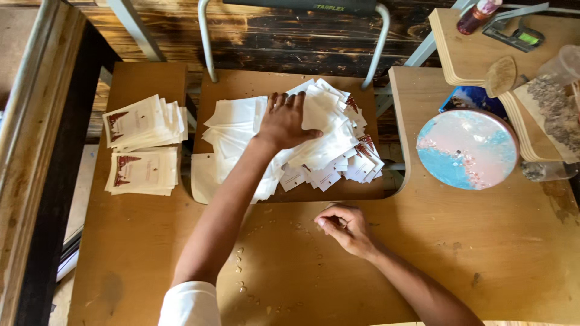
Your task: The person repeatedly picks a small printed paper and a white plastic pouch from piles on a wooden table, inserts the paper into the pouch, and places the filled pouch into a growing stack to the left. The process is repeated continuously throughout the clip.
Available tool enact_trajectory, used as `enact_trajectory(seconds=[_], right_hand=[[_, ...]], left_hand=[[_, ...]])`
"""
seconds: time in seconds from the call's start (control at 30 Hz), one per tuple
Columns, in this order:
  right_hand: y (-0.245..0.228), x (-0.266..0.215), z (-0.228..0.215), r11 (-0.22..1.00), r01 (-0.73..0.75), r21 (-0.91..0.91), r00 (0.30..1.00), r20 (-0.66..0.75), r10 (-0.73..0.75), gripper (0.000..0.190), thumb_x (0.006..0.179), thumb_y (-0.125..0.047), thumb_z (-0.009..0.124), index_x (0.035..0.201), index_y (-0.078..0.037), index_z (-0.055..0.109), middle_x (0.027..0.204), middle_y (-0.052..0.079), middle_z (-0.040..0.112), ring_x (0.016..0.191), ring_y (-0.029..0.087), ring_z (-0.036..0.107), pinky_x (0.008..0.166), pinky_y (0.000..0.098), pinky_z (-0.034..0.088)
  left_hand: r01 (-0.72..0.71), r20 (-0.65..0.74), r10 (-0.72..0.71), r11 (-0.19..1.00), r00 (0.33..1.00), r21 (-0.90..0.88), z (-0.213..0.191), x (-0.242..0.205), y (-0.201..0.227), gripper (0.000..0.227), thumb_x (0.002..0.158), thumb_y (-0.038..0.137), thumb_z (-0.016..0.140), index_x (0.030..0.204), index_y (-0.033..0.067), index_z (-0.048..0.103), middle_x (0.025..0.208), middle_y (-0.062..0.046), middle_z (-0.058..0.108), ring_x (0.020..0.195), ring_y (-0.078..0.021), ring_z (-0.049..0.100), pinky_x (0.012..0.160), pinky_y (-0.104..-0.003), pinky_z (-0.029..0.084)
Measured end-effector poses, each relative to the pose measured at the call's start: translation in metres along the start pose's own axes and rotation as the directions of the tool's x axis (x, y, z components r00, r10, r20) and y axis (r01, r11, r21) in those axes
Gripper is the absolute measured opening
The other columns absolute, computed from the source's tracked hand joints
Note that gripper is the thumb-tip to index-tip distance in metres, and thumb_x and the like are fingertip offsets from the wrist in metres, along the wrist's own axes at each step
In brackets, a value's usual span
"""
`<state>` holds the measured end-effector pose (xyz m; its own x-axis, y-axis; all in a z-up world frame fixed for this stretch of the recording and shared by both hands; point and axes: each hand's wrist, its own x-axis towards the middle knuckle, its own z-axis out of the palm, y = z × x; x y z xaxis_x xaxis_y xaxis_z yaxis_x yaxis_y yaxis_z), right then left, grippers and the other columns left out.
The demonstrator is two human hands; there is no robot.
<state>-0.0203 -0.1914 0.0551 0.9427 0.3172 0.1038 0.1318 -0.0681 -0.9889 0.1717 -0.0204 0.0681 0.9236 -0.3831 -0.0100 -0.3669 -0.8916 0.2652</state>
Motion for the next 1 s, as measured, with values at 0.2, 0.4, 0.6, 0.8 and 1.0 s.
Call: enact_trajectory(seconds=[0.2, 0.4, 0.6, 0.8, 1.0], right_hand=[[0.005, 0.0, -0.003, 0.999, 0.029, -0.022, 0.999, 0.046, -0.028, 0.012, 0.08, -0.008, 0.062, 0.077, 0.002, 0.069, 0.055, 0.011, 0.056, 0.049, 0.012, 0.05, 0.044, 0.0212, 0.038], [0.0, 0.001, -0.002, 0.999, 0.04, 0.001, 0.999, 0.034, -0.04, 0.012, 0.08, -0.008, 0.061, 0.076, 0.001, 0.068, 0.055, 0.01, 0.056, 0.05, 0.011, 0.049, 0.044, 0.0213, 0.039], [0.018, 0.017, -0.034, 0.882, 0.155, -0.446, 0.918, -0.265, -0.295, 0.004, 0.074, -0.011, 0.067, 0.076, -0.013, 0.069, 0.057, 0.0, 0.059, 0.049, 0.013, 0.057, 0.052, 0.0214, 0.047], [0.052, 0.049, -0.106, 0.557, 0.057, -0.829, 0.809, -0.289, -0.512, 0.036, 0.062, -0.011, 0.079, 0.094, -0.005, 0.064, 0.089, 0.01, 0.06, 0.085, 0.028, 0.058, 0.072, 0.036, 0.048], [-0.008, 0.053, -0.082, 0.393, -0.306, -0.867, 0.952, -0.29, 0.101, 0.072, 0.064, -0.053, 0.07, 0.118, -0.008, 0.053, 0.108, 0.016, 0.058, 0.105, 0.036, 0.051, 0.091, 0.047, 0.036]], left_hand=[[0.01, 0.017, -0.009, 1.0, 1.0, -0.021, 0.011, 0.005, 0.014, 0.082, 0.076, 0.055, 0.055, 0.132, 0.0019, 0.027, 0.125, -0.017, 0.05, 0.123, -0.0296, 0.04, 0.107, -0.044, 0.013], [0.019, -0.054, -0.026, 0.992, 0.998, -0.125, 0.011, -0.002, 0.015, 0.079, 0.077, 0.046, 0.056, 0.134, 0.0026, 0.024, 0.128, -0.018, 0.048, 0.123, -0.0296, 0.041, 0.107, -0.042, 0.015], [-0.159, -0.303, 0.089, 0.964, 0.949, -0.213, -0.011, -0.037, 0.025, 0.077, 0.077, 0.032, 0.064, 0.135, 0.0009, 0.024, 0.131, -0.023, 0.044, 0.118, -0.035, 0.047, 0.105, -0.044, 0.022], [-0.441, -0.382, 0.371, 0.89, 0.847, -0.115, -0.011, -0.098, 0.047, 0.075, 0.07, 0.027, 0.064, 0.131, -0.0026, 0.032, 0.123, -0.026, 0.048, 0.11, -0.039, 0.051, 0.101, -0.05, 0.026], [-0.627, -0.231, 0.605, 0.779, 0.762, -0.03, 0.013, -0.15, 0.065, 0.074, 0.072, 0.034, 0.059, 0.133, -0.0003, 0.034, 0.127, -0.025, 0.046, 0.114, -0.0341, 0.048, 0.094, -0.047, 0.029]])
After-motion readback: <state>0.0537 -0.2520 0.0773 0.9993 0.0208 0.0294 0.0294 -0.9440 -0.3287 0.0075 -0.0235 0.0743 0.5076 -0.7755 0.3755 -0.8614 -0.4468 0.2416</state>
